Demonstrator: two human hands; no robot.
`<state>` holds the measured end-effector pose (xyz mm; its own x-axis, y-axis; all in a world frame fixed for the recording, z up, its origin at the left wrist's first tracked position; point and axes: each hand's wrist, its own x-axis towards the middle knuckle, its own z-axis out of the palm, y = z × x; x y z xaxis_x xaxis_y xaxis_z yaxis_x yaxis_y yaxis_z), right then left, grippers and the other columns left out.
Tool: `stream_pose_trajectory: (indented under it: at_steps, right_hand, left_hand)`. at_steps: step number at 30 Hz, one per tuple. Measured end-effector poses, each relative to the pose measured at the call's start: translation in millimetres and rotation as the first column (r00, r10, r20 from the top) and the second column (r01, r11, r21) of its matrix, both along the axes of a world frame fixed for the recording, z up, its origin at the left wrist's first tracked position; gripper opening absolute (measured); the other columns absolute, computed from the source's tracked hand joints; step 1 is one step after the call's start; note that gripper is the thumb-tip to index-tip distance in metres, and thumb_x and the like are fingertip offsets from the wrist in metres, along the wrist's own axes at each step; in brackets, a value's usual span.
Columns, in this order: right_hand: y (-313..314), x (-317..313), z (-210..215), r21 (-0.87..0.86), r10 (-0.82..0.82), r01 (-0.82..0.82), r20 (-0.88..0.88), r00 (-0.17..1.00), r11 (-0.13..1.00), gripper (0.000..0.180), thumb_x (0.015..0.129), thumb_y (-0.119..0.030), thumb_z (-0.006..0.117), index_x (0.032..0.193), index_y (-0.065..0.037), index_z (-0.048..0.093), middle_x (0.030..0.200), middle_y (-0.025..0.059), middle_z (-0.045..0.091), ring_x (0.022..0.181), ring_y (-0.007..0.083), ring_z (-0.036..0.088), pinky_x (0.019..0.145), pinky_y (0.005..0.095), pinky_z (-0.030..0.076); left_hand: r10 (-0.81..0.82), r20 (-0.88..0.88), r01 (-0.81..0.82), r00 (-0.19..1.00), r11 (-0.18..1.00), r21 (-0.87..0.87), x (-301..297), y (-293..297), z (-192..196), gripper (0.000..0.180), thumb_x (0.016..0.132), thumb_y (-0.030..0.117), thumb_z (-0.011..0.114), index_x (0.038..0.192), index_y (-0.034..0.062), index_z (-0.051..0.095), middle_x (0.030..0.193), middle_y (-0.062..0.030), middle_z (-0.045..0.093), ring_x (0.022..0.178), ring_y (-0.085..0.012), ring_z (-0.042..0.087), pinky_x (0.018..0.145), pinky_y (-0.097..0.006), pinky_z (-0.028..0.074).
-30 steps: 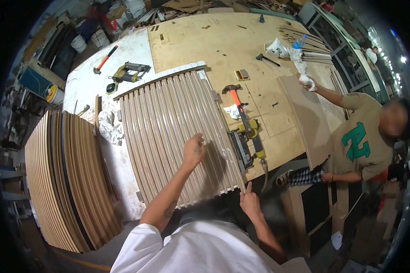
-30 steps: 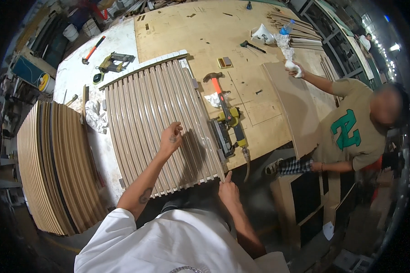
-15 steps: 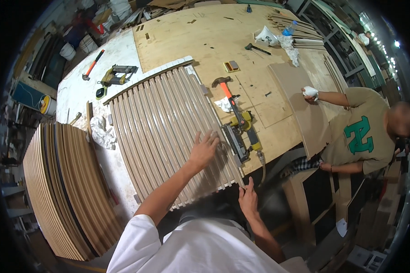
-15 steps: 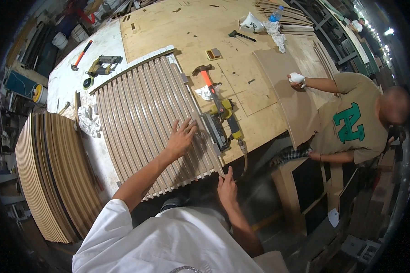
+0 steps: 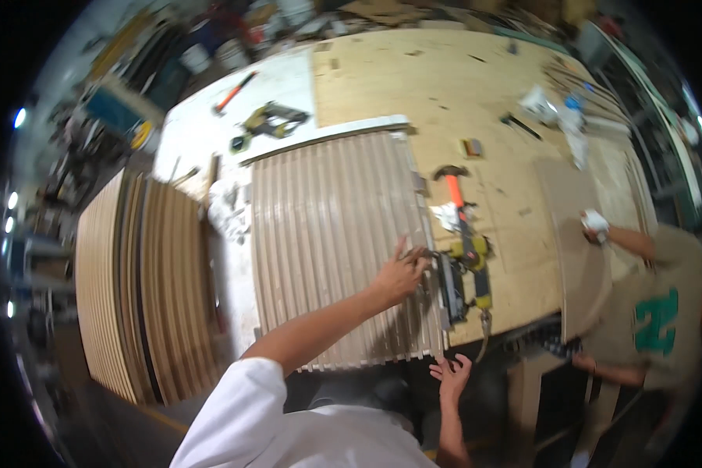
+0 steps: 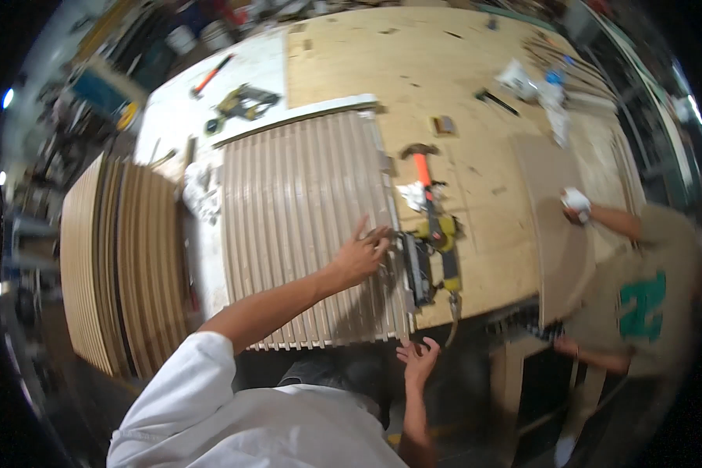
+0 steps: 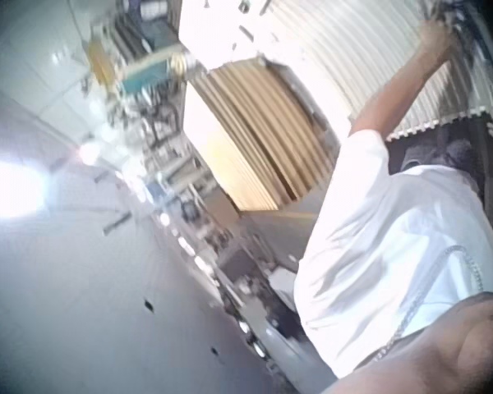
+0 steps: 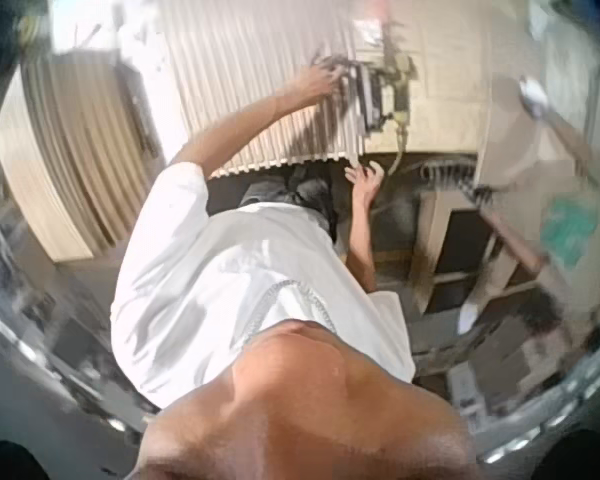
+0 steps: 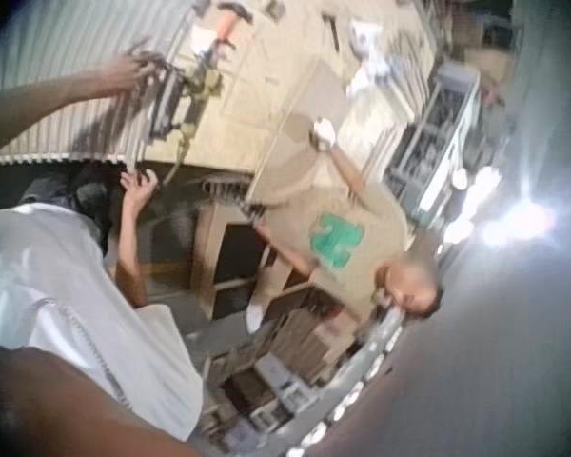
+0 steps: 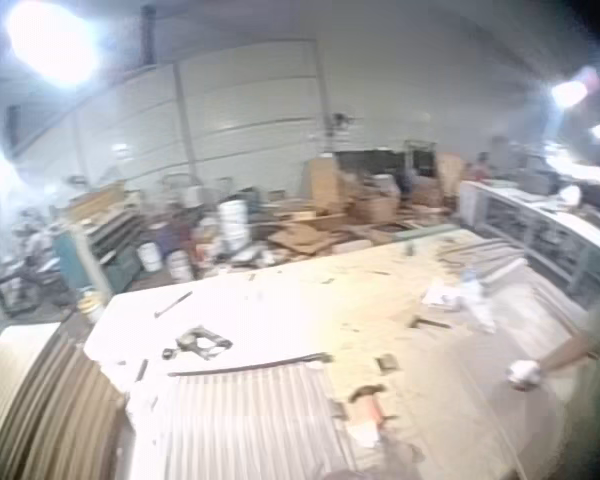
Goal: Assembling wooden slats into a larger furniture panel using glue and tools.
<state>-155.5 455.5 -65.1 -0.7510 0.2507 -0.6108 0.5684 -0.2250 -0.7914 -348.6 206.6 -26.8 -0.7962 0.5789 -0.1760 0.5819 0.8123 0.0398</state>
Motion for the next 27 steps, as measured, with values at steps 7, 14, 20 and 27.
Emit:
stream_pose_trajectory:
  at_steps: [7,14,20,27]
  right_hand:
    - [16.8,-30.2,-16.2,0.204,0.049,-0.083,0.164,0.985,0.975,0.056,0.082,-0.027,0.076,0.114,-0.003,0.037,0.099,0.0170,0.058,0.066,0.0235,0.063,0.054,0.0320,0.053]
    - [-105.0,-81.9,76.4,0.720,0.694,-0.278,-0.375,0.614,0.636,0.037,0.091,-0.016,0.063,0.119,0.006,0.054,0.098,0.0187,0.062,0.083,0.0255,0.062,0.069,0.0332,0.051]
    - [-423.9,-120.1,94.9,0.926,0.984,-0.370,-0.124,-0.124,0.070,0.062,0.088,-0.020,0.062,0.139,0.002,0.035,0.119,0.0251,0.050,0.101,0.0395,0.056,0.083,0.0442,0.049]
    - [-611.8,-159.0,-25.0,0.971,0.997,-0.237,0.002,0.072,0.016,0.027,0.090,-0.007,0.046,0.115,0.002,0.050,0.106,0.0244,0.058,0.086,0.0379,0.064,0.075,0.0460,0.053]
  left_hand:
    - [0.220,0.086,-0.227,0.972,0.971,0.077,-36.9,34.3,48.2,0.040,0.076,0.019,0.063,0.113,0.0044,0.064,0.123,-0.0137,0.054,0.130,-0.0300,0.041,0.113,-0.065,0.009]
    - [0.778,0.414,-0.754,0.472,0.114,0.647,214.7,-79.2,100.0,0.047,0.079,0.011,0.062,0.123,-0.0027,0.054,0.123,-0.0242,0.056,0.113,-0.0387,0.054,0.101,-0.044,0.040]
    - [0.869,0.495,-0.718,-0.015,-0.354,0.599,410.6,-124.7,107.9,0.026,0.096,0.017,0.051,0.110,-0.0024,0.061,0.091,-0.0144,0.071,0.082,-0.0216,0.070,0.074,-0.031,0.054]
    - [0.628,0.754,-0.518,-0.195,-0.719,0.464,509.0,-168.5,108.8,0.023,0.097,0.012,0.048,0.111,-0.0006,0.061,0.089,-0.0104,0.071,0.084,-0.0165,0.069,0.076,-0.029,0.054]
